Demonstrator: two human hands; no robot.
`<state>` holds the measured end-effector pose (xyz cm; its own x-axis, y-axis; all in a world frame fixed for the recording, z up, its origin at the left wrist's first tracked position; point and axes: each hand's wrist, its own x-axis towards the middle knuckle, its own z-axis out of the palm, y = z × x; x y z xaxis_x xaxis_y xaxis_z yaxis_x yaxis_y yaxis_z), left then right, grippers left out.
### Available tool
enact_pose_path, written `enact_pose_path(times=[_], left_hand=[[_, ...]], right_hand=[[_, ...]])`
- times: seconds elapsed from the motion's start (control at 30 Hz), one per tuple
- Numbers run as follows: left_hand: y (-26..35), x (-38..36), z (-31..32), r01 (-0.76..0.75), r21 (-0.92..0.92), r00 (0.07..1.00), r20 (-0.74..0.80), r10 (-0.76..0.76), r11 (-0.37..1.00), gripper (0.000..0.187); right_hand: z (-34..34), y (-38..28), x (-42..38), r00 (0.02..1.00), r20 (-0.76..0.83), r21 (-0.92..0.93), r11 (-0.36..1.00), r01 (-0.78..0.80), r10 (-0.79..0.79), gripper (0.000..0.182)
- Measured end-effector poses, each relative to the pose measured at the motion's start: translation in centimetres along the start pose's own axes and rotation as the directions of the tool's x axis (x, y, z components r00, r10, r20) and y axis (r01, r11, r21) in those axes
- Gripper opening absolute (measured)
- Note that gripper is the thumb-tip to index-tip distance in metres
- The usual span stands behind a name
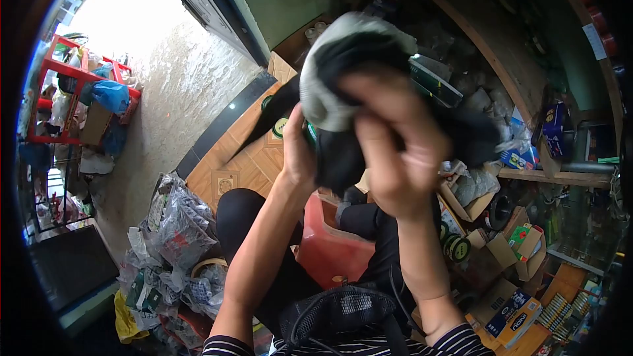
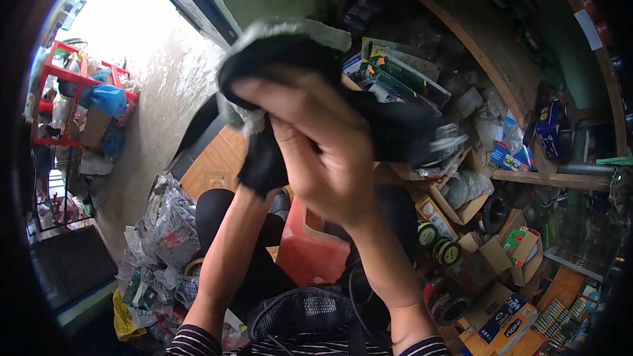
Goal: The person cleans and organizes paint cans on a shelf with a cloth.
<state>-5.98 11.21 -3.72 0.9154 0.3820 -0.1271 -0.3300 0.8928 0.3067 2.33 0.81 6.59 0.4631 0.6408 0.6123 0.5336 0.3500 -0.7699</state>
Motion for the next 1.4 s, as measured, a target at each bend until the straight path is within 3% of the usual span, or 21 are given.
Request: enact_pose_path(times=[0.07,0.1,0.13,0.2,0.37,0.43,0.57,0.6,0.67,0.7,0.77,0.8,0.87,0.9,0.93,1.03,1.17,1.2,1.33,1.37,1.4], left_hand=[[-0.4,-0.4,-0.9,0.006,-0.177,0.97,0.242,0.037,0.984,0.042],[-0.2,-0.5,-0.4,0.068,-0.218,0.989,0.144,-0.037,0.974,0.045],[-0.3,-0.3,-0.5,-0.012,-0.108,0.997,-0.074,0.004,0.994,0.051],[0.4,-0.1,0.5,-0.08,-0.14,0.989,-0.136,0.06,0.987,0.05],[-0.1,0.2,-0.2,-0.125,0.148,0.973,-0.173,0.15,0.981,0.052],[-0.4,-0.6,-1.0,-0.235,0.138,0.972,0.031,0.233,0.962,0.056],[1.7,-1.1,-0.1,-0.158,0.11,0.931,-0.314,0.185,0.981,0.081],[1.9,-1.2,-1.3,-0.097,0.372,0.957,-0.219,0.189,0.923,0.082],[2.3,-0.5,-1.5,-0.013,-0.138,0.963,0.266,0.05,0.99,0.077],[1.3,-1.3,-0.6,-0.143,0.103,0.99,0.019,0.142,0.984,0.077],[0.9,-1.0,-1.9,-0.048,0.175,0.997,-0.043,0.057,0.983,0.064],[0.6,-1.0,-2.3,-0.042,-0.103,0.994,0.099,0.053,0.994,0.055],[0.4,-1.1,-2.2,-0.234,0.037,0.951,0.216,0.221,0.971,0.047],[1.0,-1.1,-4.2,-0.094,-0.24,0.933,0.316,0.17,0.966,0.046],[1.5,-1.1,-7.0,-0.081,-0.226,0.956,0.258,0.14,0.971,0.049],[1.4,-0.7,-5.8,-0.234,0.31,0.972,0.041,0.233,0.921,0.055],[0.1,-0.6,-3.0,0.029,-0.185,0.992,0.126,-0.006,0.982,0.058],[-0.1,-0.8,-1.7,-0.012,-0.008,0.997,0.08,0.012,1.0,0.057],[0.4,-0.8,-4.3,-0.092,-0.155,0.983,0.144,0.115,0.984,0.06],[1.2,-0.8,-4.3,-0.064,-0.276,0.977,0.178,0.117,0.959,0.062],[1.4,-1.1,-4.1,-0.157,-0.108,0.986,0.035,0.161,0.982,0.063]], right_hand=[[0.1,2.0,-0.8,0.984,0.174,-0.373,0.927,0.031,0.037,0.036],[0.6,3.0,-1.5,0.97,0.221,-0.571,0.82,0.042,0.104,0.043],[0.8,3.9,-2.6,0.972,0.191,-0.557,0.83,-0.009,0.138,0.055],[0.6,4.5,-3.6,0.945,0.232,-0.58,0.812,-0.056,0.231,0.077],[1.9,3.6,-2.5,0.966,0.161,-0.437,0.892,-0.114,0.202,0.086],[1.3,3.1,-2.4,0.957,0.254,-0.405,0.914,-0.024,0.138,0.086],[-0.3,2.9,-3.2,0.921,0.38,-0.2,0.98,-0.007,0.084,0.058],[-0.4,2.9,-3.1,0.941,0.305,-0.268,0.961,-0.061,0.145,0.052],[-0.5,3.1,-2.9,0.949,0.161,-0.38,0.904,-0.195,0.272,0.046],[-0.2,3.4,-2.8,0.965,0.13,-0.402,0.902,-0.157,0.226,0.047],[0.8,3.9,-2.6,0.989,0.065,-0.454,0.887,-0.09,0.134,0.05],[0.9,3.5,-2.8,0.975,0.151,-0.414,0.906,-0.086,0.161,0.054],[1.2,2.6,-3.2,0.952,0.272,-0.32,0.946,-0.047,0.139,0.057],[1.1,2.7,-3.5,0.936,0.321,-0.233,0.97,-0.073,0.147,0.057],[0.9,3.1,-3.8,0.927,0.355,-0.167,0.984,-0.066,0.122,0.054],[-1.2,3.5,-4.0,0.915,0.353,-0.299,0.95,-0.09,0.197,0.042],[-1.1,4.2,-3.6,0.945,0.101,-0.448,0.862,-0.237,0.312,0.053],[-0.9,4.0,-3.5,0.953,0.142,-0.478,0.862,-0.171,0.268,0.068],[0.8,3.3,-4.3,0.944,0.29,-0.413,0.91,-0.024,0.156,0.092],[1.3,3.3,-4.4,0.936,0.315,-0.421,0.907,-0.013,0.159,0.084],[1.7,3.3,-4.5,0.926,0.34,-0.428,0.904,-0.001,0.162,0.079]])
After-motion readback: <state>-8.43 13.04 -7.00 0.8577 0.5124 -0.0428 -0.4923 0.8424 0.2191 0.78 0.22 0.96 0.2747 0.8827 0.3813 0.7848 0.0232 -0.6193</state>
